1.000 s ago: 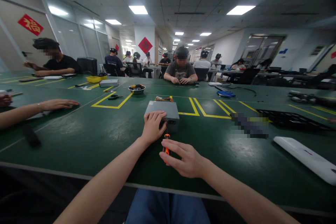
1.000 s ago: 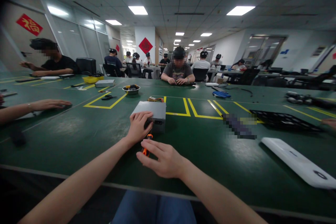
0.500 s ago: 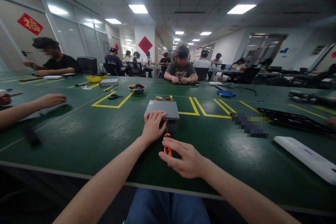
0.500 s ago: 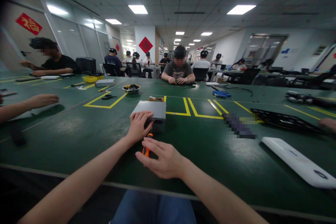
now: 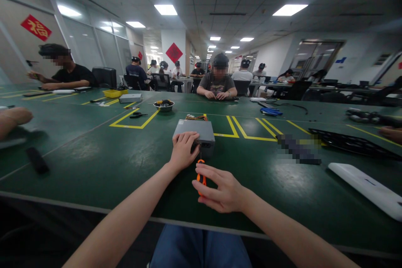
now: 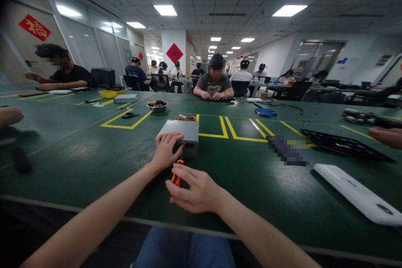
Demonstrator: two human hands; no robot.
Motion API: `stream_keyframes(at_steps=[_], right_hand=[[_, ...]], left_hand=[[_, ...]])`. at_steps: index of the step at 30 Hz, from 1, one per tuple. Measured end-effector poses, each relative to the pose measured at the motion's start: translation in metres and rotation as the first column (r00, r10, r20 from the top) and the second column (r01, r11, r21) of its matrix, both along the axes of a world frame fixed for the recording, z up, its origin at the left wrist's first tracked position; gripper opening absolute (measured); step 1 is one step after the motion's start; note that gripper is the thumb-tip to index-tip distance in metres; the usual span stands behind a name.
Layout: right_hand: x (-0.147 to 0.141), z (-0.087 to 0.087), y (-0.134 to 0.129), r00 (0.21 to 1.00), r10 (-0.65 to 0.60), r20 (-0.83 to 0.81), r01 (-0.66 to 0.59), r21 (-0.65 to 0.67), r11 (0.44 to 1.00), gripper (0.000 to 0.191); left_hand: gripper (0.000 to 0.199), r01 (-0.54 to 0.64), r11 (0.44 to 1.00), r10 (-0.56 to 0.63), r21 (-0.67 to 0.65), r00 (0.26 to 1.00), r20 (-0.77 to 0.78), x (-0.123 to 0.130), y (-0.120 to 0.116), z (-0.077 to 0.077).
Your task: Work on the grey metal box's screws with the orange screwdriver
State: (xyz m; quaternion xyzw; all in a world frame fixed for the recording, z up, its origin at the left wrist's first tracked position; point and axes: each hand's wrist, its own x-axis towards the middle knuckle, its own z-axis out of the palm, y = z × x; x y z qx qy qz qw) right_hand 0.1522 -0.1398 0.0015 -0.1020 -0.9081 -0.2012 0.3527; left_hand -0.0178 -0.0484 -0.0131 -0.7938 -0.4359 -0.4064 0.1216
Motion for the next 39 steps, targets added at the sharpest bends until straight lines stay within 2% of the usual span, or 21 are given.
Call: stream_keyframes(at_steps=[3,7,10,13,20,24,28,33,39], right_hand=[[0.0021,-0.0017,-0.0003,0.999,-0.017,0.030,0.017,-0.014,1.000,0.029],[0.0020,-0.0048,0.0009,0.995,-0.061,-0.076,0.064,0.031,0.997,0.025],[-0.0001,-0.0044,0.0021,0.990,-0.033,-0.139,0.034,0.005,0.999,0.021],[-0.0010,-0.0012,0.0021,0.994,0.002,-0.105,-0.004,-0.016,1.000,0.018],[0.0023,-0.0002,-0.0002,1.000,0.007,0.011,-0.006,-0.076,0.997,0.030],[0.0005,-0.0033,0.0012,0.999,0.010,-0.053,-0.010,-0.008,1.000,0.024],[-0.0022,-0.0036,0.0024,0.994,0.044,-0.100,-0.045,-0.004,0.999,0.024],[-0.0016,-0.0012,0.0011,0.998,0.017,-0.057,-0.019,-0.038,0.999,0.027],[-0.0008,0.0001,0.0012,1.000,-0.008,0.009,0.007,0.050,0.999,0.020]], left_hand=[[0.031,-0.001,1.000,0.001,-0.003,1.000,-0.003,0.0001,-0.0001,0.0003],[0.032,0.000,1.000,0.000,-0.014,1.000,0.001,-0.0001,-0.0002,0.0004],[0.032,0.000,1.000,0.000,-0.010,1.000,-0.006,-0.0005,0.0000,0.0000],[0.031,-0.005,1.000,0.005,-0.006,1.000,-0.007,-0.0007,0.0001,-0.0002],[0.030,-0.004,1.000,0.004,-0.003,1.000,-0.008,-0.0003,0.0001,0.0000],[0.029,-0.003,1.000,0.002,-0.008,1.000,-0.015,-0.0006,-0.0004,0.0001],[0.030,-0.001,1.000,0.001,-0.008,1.000,-0.015,-0.0010,-0.0011,0.0007],[0.029,0.000,1.000,0.000,-0.005,1.000,-0.004,-0.0002,-0.0001,0.0005],[0.030,-0.018,1.000,0.018,0.011,1.000,-0.004,0.0005,0.0006,-0.0007]])
